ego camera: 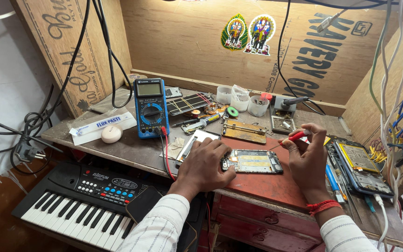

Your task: The person repairs a disassembled smartphone at a workbench, using a screwdriver to work on the phone's internal board and handling small components. They use a multimeter on the bench, reposition the phone, and near the end lift and turn the phone chassis and board to view them.

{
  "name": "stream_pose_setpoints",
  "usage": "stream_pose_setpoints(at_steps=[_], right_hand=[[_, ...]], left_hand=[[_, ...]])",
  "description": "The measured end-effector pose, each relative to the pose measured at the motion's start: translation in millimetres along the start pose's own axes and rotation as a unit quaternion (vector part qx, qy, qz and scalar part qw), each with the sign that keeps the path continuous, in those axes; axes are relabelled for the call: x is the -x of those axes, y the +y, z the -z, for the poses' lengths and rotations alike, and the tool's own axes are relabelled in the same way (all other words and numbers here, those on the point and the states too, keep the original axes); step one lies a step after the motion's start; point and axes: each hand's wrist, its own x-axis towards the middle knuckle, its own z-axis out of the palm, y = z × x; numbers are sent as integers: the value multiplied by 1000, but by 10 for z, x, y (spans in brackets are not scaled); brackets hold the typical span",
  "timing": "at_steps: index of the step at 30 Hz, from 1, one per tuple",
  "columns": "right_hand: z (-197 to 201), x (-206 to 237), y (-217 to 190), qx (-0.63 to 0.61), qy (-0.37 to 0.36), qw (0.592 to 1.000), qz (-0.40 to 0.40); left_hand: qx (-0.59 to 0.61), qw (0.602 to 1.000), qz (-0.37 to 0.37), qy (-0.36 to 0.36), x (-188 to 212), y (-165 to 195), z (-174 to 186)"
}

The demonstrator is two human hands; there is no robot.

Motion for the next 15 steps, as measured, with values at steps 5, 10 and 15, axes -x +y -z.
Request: stream_pose_setpoints(at_steps=[5,10,15], right_hand=[[6,5,21,7,-8,1000,-1],[14,2,28,6,-14,1000,7],[20,0,32,13,-15,1000,8]], left_hand=[[0,1000,2,-1,3,3,-3],[-2,1000,1,-5,-7,9,-8],[-4,1000,-1,-6,-12,12,-9]])
